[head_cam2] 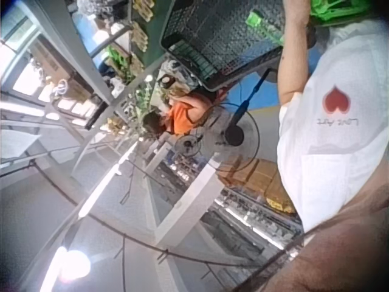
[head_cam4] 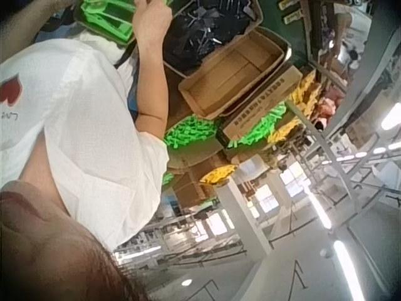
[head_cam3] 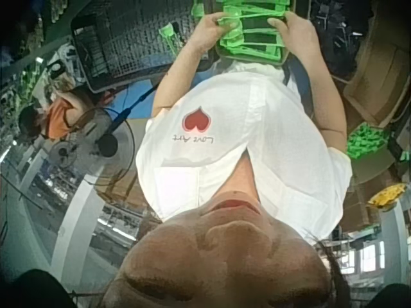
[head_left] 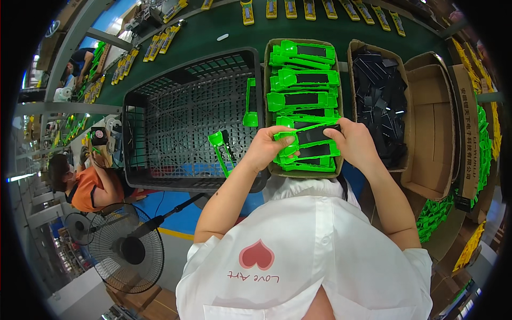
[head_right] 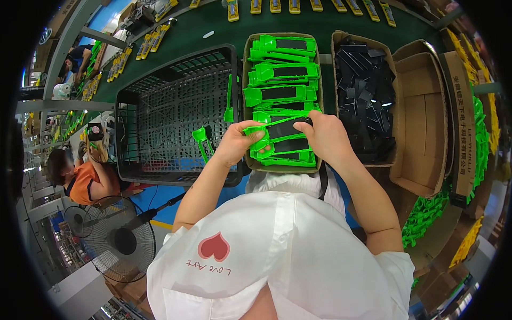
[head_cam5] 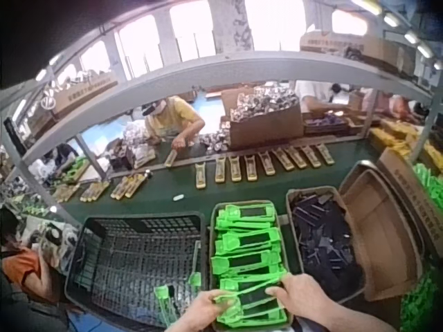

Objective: The person assembles flashlight housings by taking green plastic frames and black panels from separate containers, snapping each black panel into a green frame by hand, and stacking the assembled parts in a box.

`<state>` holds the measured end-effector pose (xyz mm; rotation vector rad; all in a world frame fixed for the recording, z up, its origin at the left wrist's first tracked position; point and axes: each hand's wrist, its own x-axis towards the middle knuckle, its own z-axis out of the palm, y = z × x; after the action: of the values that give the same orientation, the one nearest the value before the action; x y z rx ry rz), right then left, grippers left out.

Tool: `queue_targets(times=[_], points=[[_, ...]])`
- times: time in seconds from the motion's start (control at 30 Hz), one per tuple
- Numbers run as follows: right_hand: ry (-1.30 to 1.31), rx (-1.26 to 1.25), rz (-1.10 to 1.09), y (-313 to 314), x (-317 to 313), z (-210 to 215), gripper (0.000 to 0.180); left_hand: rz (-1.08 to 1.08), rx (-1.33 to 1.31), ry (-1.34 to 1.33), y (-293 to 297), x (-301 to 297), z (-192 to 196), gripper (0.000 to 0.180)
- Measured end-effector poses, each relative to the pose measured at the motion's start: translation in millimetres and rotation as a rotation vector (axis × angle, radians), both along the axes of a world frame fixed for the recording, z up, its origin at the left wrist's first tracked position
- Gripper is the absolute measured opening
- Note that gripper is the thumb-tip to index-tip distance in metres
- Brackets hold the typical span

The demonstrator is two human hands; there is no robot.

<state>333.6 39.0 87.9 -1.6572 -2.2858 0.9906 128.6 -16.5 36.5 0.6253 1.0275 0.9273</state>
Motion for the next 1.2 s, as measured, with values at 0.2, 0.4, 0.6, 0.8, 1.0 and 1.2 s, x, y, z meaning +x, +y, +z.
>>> queue_targets(times=[0.2, 0.4, 0.6, 0.8, 1.0, 1.2], points=[[-0.016, 0.007, -0.004, 3.1, -0.9, -7.3, 0.035, 0.009, 0.047, 0.087, 3.0, 2.4, 1.7, 0.017], [-0.025, 0.071, -0.003, 2.2, -3.7, -3.4, 0.035, 0.020, 0.014, 0.090, 3.9, 3.0, 3.8, 0.017], [-0.049, 0.078, 0.003, 6.6, -1.1, -1.4, 0.035, 0.042, 0.023, 0.065, 2.8, 9.3, 3.3, 0.015], [-0.092, 0.077, 0.024, 3.0, 1.0, -3.9, 0.037, 0.030, 0.089, 0.180, 0.4, 10.4, 7.3, 0.016], [-0.076, 0.185, 0.062, 1.9, -7.8, -0.7, 0.035, 0.078, 0.107, 0.304, 10.2, 5.4, 8.2, 0.013], [-0.079, -0.055, 0.034, 14.5, -3.9, -2.3, 0.030, -0.024, 0.039, 0.121, 12.2, -5.9, 10.9, 0.018]])
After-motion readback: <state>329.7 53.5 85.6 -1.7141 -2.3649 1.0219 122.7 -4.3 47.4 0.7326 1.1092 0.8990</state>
